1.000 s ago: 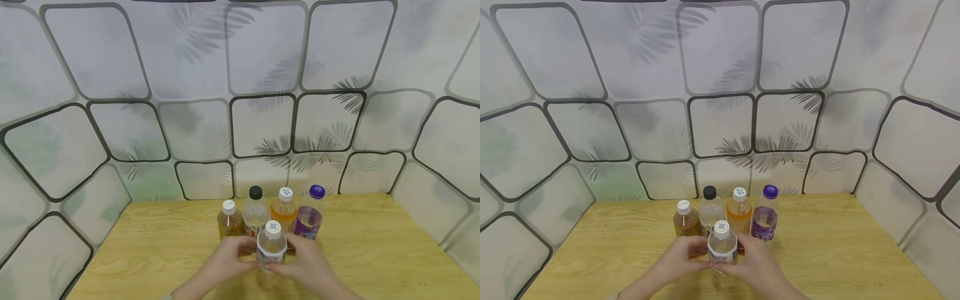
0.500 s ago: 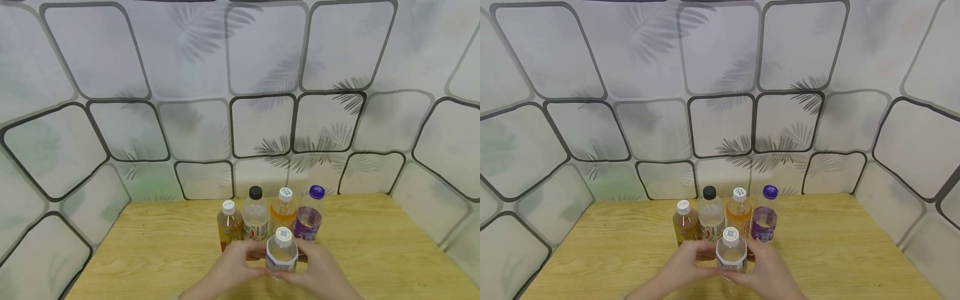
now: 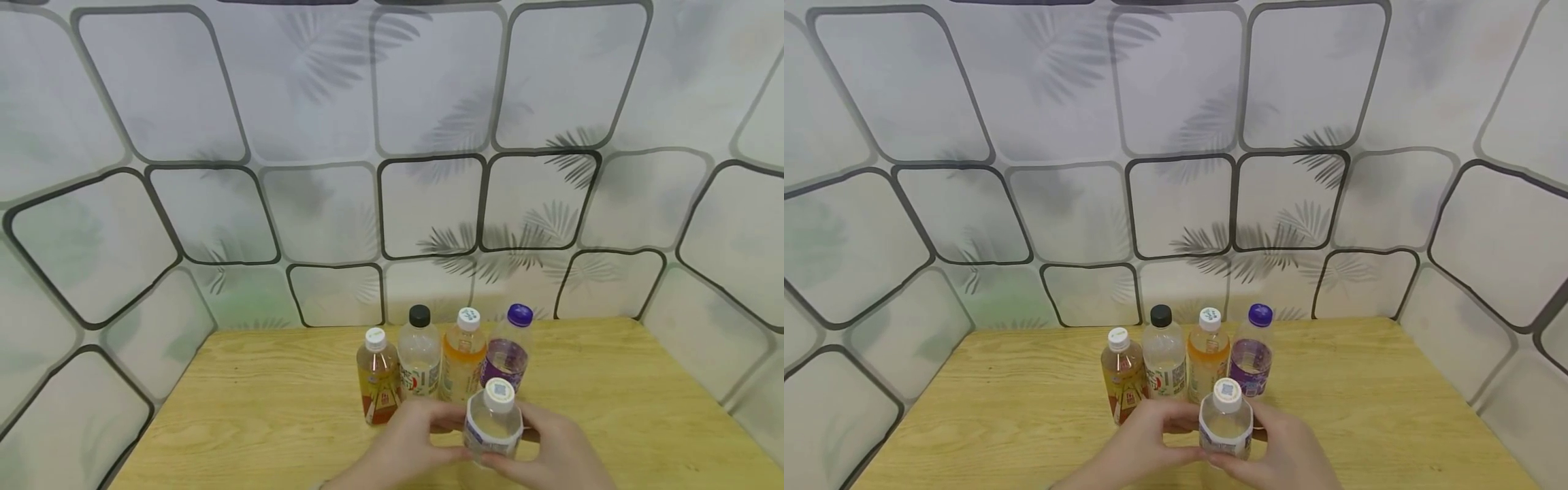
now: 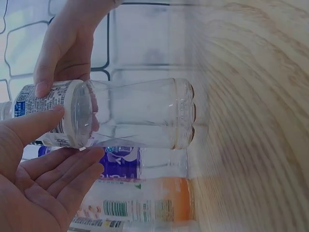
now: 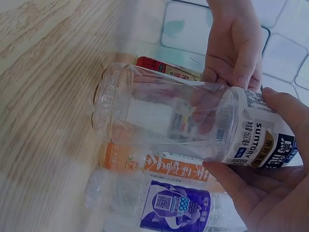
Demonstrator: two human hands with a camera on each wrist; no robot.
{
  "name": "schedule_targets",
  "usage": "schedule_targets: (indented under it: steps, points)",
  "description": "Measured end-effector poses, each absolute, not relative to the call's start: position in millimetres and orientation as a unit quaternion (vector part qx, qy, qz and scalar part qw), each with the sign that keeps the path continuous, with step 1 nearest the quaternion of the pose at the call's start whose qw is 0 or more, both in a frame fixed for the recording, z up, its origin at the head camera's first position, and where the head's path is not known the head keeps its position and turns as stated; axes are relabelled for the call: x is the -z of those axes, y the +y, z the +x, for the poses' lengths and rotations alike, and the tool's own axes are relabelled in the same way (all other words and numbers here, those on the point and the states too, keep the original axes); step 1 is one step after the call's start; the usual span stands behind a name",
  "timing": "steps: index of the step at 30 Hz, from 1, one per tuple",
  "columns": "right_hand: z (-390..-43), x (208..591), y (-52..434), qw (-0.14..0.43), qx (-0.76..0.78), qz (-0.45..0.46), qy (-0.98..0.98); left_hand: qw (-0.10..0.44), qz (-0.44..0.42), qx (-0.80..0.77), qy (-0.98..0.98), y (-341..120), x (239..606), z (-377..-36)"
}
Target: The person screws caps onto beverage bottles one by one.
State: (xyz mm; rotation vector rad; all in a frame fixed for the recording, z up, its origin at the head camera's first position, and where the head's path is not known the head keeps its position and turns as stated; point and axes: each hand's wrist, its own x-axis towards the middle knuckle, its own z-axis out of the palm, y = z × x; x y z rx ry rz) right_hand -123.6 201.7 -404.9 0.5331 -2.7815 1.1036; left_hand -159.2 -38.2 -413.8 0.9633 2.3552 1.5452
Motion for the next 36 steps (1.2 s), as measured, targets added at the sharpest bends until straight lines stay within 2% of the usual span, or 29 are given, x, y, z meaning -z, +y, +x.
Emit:
schedule_targets:
  steps: [5, 10, 22, 26, 36]
  points:
    - [-121.5, 402.5, 210.6, 0.014, -0.348, 0.11, -0.931, 0.054, 0.339, -0.49, 0.801, -28.6, 417.3, -158.1]
    - [-119.7, 400.4, 218.4, 0.02, -0.335, 0.071, -0.939, 0.039, 0.339, -0.461, 0.819, -17.3, 416.2, -157.7]
    - [-124.7, 396.9, 238.1, 0.078, -0.317, 0.077, -0.942, -0.008, 0.336, -0.466, 0.818, 7.8, 412.2, -162.3]
    - [-126.6, 393.2, 244.0, 0.074, -0.323, 0.074, -0.941, -0.026, 0.328, -0.466, 0.821, 15.8, 413.0, -163.5]
    - [-134.5, 384.7, 257.9, 0.045, -0.33, 0.032, -0.942, -0.015, 0.309, -0.489, 0.816, 28.0, 414.1, -165.4]
